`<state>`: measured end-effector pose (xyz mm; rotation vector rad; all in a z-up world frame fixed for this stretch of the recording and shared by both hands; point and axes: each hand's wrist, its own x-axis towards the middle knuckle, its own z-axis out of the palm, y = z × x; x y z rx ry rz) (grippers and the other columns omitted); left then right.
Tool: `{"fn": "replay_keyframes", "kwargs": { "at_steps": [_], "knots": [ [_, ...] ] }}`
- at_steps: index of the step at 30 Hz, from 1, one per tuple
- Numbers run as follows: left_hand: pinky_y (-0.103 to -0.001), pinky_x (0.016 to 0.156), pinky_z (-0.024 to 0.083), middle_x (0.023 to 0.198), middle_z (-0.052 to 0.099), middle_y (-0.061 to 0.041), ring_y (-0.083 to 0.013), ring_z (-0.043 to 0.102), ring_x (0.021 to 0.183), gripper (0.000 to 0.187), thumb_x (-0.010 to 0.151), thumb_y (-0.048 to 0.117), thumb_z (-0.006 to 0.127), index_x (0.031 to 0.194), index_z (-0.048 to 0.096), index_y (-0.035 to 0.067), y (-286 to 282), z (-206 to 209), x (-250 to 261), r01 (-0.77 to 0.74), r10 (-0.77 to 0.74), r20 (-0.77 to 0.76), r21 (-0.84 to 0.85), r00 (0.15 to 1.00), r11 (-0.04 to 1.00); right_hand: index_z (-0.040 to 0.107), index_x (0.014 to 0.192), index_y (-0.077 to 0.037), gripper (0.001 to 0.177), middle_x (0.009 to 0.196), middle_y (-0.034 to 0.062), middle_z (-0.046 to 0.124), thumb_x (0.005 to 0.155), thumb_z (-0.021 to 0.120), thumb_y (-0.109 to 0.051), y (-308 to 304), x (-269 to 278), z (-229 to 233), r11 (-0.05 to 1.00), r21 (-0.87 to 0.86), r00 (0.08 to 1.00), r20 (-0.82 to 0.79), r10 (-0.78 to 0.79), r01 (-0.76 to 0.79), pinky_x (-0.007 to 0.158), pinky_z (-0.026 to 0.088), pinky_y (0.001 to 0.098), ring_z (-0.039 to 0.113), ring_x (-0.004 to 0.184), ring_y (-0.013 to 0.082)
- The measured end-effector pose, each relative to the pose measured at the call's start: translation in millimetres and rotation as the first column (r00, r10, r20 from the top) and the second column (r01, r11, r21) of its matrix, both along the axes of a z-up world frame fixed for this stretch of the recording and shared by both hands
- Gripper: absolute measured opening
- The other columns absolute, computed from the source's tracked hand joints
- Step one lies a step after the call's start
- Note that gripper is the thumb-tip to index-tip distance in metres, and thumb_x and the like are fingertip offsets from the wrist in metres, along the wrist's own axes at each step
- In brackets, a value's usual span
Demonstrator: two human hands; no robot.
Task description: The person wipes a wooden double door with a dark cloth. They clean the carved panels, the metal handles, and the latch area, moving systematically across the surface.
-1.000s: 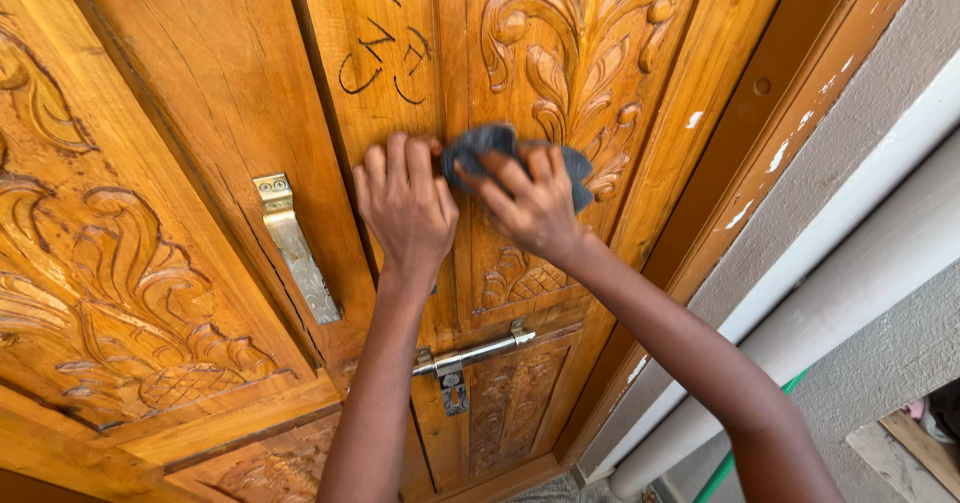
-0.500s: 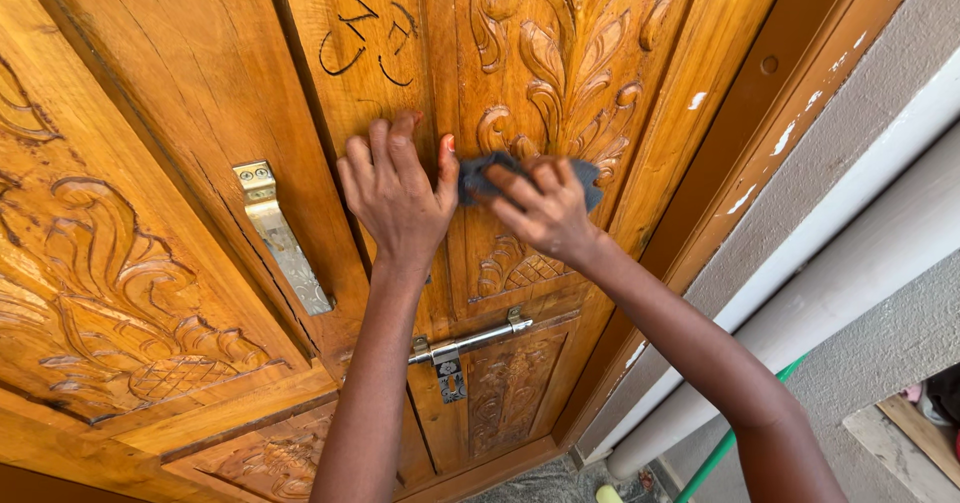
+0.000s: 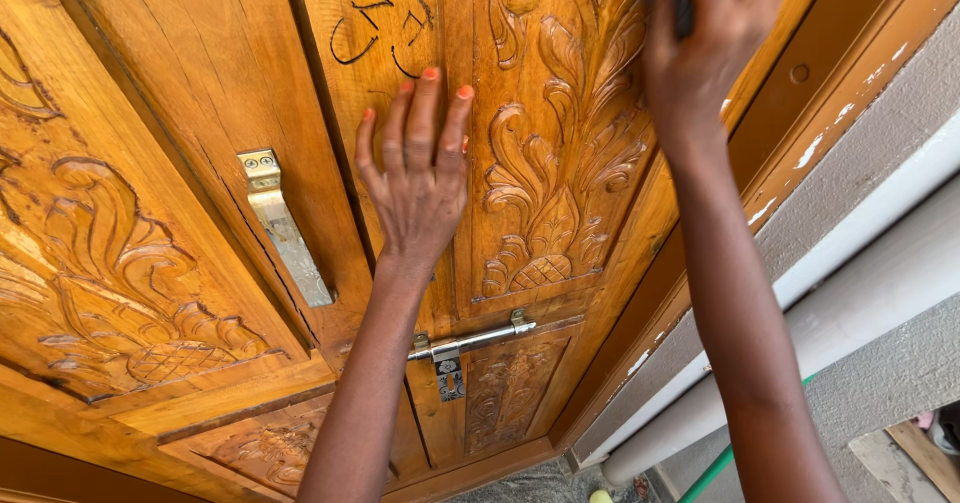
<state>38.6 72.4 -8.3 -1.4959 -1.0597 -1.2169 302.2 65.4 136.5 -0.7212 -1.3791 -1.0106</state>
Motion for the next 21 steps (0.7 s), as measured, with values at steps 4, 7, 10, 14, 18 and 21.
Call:
{"fn": "replay_keyframes", "kwargs": {
  "at_steps": [4, 7, 10, 14, 18, 21],
  "knots": [
    [-0.055, 0.135, 0.015, 0.174, 0.019, 0.012, -0.017, 0.024, 0.16, 0.075, 0.108, -0.002, 0.053, 0.168, 0.024, 0.032, -20, 6, 5, -0.049, 0.036, -0.103, -0.124, 0.994, 0.991, 0.072, 0.121, -0.008, 0.035, 0.132, 0.0141, 0.06, 0.088, 0.073, 0.005, -22, -9, -27, 0.999, -0.034, 0.989, 0.145, -0.009, 0.014, 0.098, 0.043, 0.0501, 0.051, 0.122, 0.036],
    [-0.054, 0.132, 0.015, 0.172, 0.024, 0.014, -0.0159, 0.025, 0.159, 0.078, 0.101, -0.01, 0.048, 0.166, 0.032, 0.03, -30, 17, 6, -0.122, 0.091, -0.168, -0.186, 0.982, 0.975, 0.077, 0.121, -0.012, 0.037, 0.125, 0.012, 0.062, 0.089, 0.075, 0.007, -27, -16, -53, 0.995, -0.086, 0.987, 0.158, -0.036, 0.05, 0.094, 0.046, 0.0487, 0.053, 0.115, 0.035],
    [-0.055, 0.132, 0.015, 0.172, 0.025, 0.013, -0.0157, 0.024, 0.159, 0.076, 0.101, -0.01, 0.047, 0.165, 0.035, 0.03, -33, 21, 6, -0.135, 0.1, -0.182, -0.188, 0.978, 0.973, 0.078, 0.113, -0.013, 0.027, 0.119, 0.0121, 0.064, 0.089, 0.08, 0.0, -31, -20, -89, 0.991, -0.109, 0.983, 0.175, -0.055, 0.075, 0.088, 0.045, 0.0465, 0.053, 0.107, 0.0341],
    [-0.06, 0.13, 0.014, 0.171, 0.027, 0.012, -0.0172, 0.025, 0.159, 0.072, 0.102, -0.009, 0.047, 0.164, 0.037, 0.026, -25, 18, 4, -0.019, -0.007, -0.137, -0.191, 0.991, 0.981, 0.078, 0.106, -0.017, 0.02, 0.115, 0.0022, 0.066, 0.087, 0.081, -0.011, -29, -16, -143, 0.995, -0.087, 0.954, 0.298, -0.022, 0.05, 0.086, 0.043, 0.0455, 0.054, 0.103, 0.0277],
    [-0.06, 0.131, 0.012, 0.172, 0.028, 0.012, -0.0163, 0.025, 0.16, 0.068, 0.106, -0.007, 0.049, 0.164, 0.038, 0.026, -24, 16, 5, 0.007, -0.028, -0.112, -0.184, 0.993, 0.983, 0.079, 0.104, -0.016, 0.017, 0.118, 0.0004, 0.069, 0.088, 0.077, -0.012, -23, -4, -172, 0.988, -0.142, 0.931, 0.365, -0.007, 0.063, 0.085, 0.043, 0.0431, 0.054, 0.1, 0.0257],
    [-0.059, 0.131, 0.011, 0.172, 0.028, 0.012, -0.0157, 0.025, 0.16, 0.068, 0.106, -0.006, 0.049, 0.165, 0.039, 0.026, -28, 16, 6, -0.022, -0.001, -0.112, -0.209, 0.994, 0.978, 0.079, 0.105, -0.016, 0.012, 0.118, 0.0015, 0.07, 0.093, 0.078, -0.014, -2, 4, -162, 0.996, -0.042, 0.935, 0.348, -0.062, 0.082, 0.083, 0.04, 0.0397, 0.054, 0.101, 0.0228]
  ]
}}
